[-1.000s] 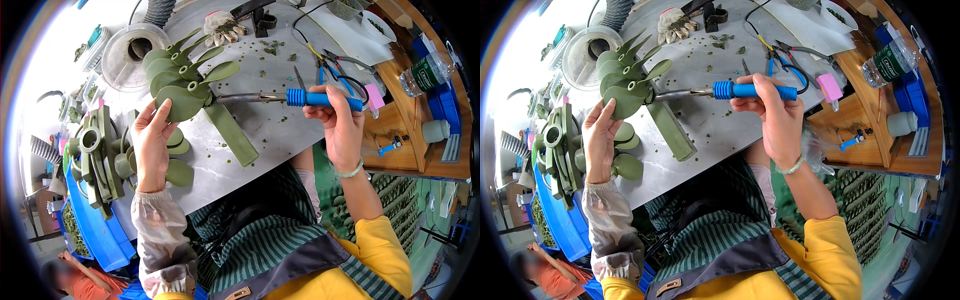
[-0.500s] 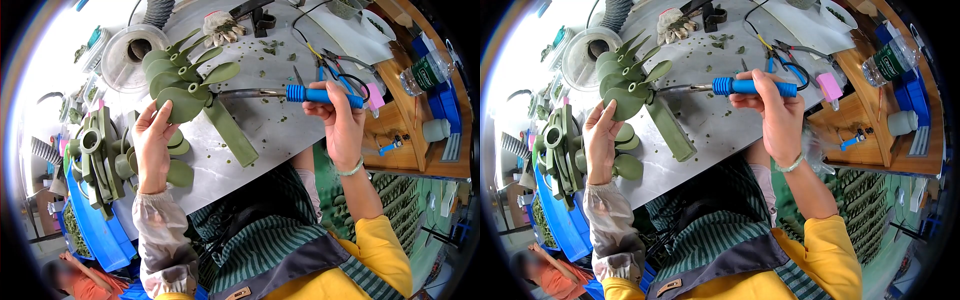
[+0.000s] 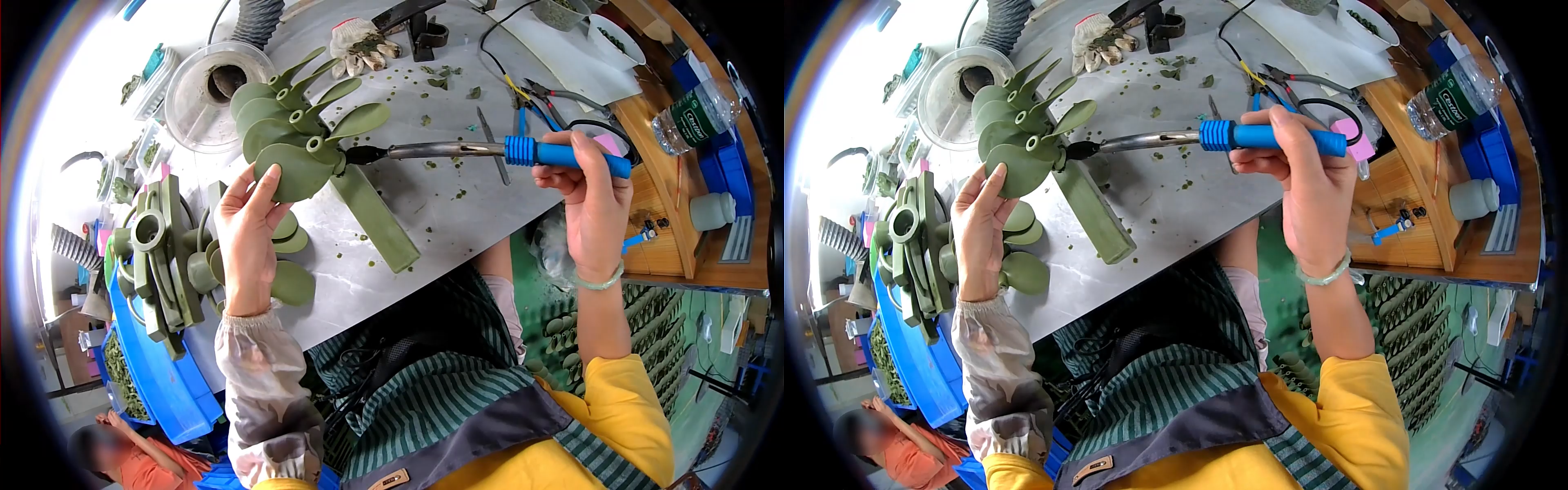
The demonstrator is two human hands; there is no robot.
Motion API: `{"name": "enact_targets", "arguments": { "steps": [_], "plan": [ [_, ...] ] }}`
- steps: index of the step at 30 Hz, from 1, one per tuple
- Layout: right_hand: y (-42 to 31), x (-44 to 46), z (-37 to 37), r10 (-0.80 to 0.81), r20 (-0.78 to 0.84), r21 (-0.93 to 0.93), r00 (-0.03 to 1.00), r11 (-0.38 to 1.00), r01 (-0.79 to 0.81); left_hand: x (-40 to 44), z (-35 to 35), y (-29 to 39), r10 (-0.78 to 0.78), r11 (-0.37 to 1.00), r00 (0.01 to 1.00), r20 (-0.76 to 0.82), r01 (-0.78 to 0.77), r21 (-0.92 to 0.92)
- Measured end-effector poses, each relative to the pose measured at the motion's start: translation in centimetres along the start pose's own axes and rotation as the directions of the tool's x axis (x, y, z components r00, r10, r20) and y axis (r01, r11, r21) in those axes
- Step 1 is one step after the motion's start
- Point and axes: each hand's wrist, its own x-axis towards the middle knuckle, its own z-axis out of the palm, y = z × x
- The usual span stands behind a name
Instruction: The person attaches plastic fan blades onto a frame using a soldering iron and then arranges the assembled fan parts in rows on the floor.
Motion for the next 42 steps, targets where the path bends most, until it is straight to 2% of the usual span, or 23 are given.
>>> {"name": "enact_targets", "arguments": {
  "steps": [8, 16, 29, 33, 35, 37, 39, 41, 42],
  "plan": [
    [-1.4, -0.3, -0.8, -0.013, 0.004, -0.037, 1.000, 0.999, 0.014, -0.2, 0.4, 0.7, -0.014, 0.998, 1.000, -0.002, 0.014, 0.059],
    [-3.2, 0.0, 1.2, -0.047, 0.085, -0.135, 0.995, 0.989, 0.059, -0.2, 0.5, 1.3, -0.027, 0.992, 1.000, -0.007, 0.027, 0.121],
    [-5.3, 0.5, 4.0, -0.120, 0.189, -0.233, 0.975, 0.959, 0.163, 0.0, -0.1, 1.7, -0.070, 0.993, 0.995, 0.067, 0.063, 0.097],
    [-5.1, 0.7, 4.4, -0.134, 0.147, -0.244, 0.980, 0.955, 0.167, -0.8, -1.4, 3.1, -0.114, 0.988, 0.986, 0.125, 0.100, 0.114],
    [-4.7, 0.5, 3.9, -0.140, 0.095, -0.231, 0.986, 0.960, 0.159, -1.8, -3.0, 4.4, -0.105, 0.980, 0.992, 0.073, 0.091, 0.176],
    [-4.5, 0.4, 2.7, -0.144, 0.098, -0.248, 0.985, 0.955, 0.165, -2.4, -5.7, 5.3, 0.058, 0.958, 0.997, -0.043, -0.044, 0.285],
    [-4.4, 0.4, 1.7, -0.135, 0.082, -0.206, 0.987, 0.967, 0.150, -2.9, -9.4, 5.4, 0.188, 0.897, 0.978, -0.090, -0.133, 0.422],
    [-4.4, 0.0, 1.4, -0.090, 0.049, -0.209, 0.995, 0.973, 0.098, -3.2, -12.7, 4.5, 0.288, 0.770, 0.956, -0.048, -0.202, 0.605],
    [-4.3, 0.0, 1.2, -0.081, 0.037, -0.199, 0.996, 0.976, 0.086, -3.5, -13.6, 4.2, 0.301, 0.648, 0.953, -0.014, -0.194, 0.736]
  ]
}}
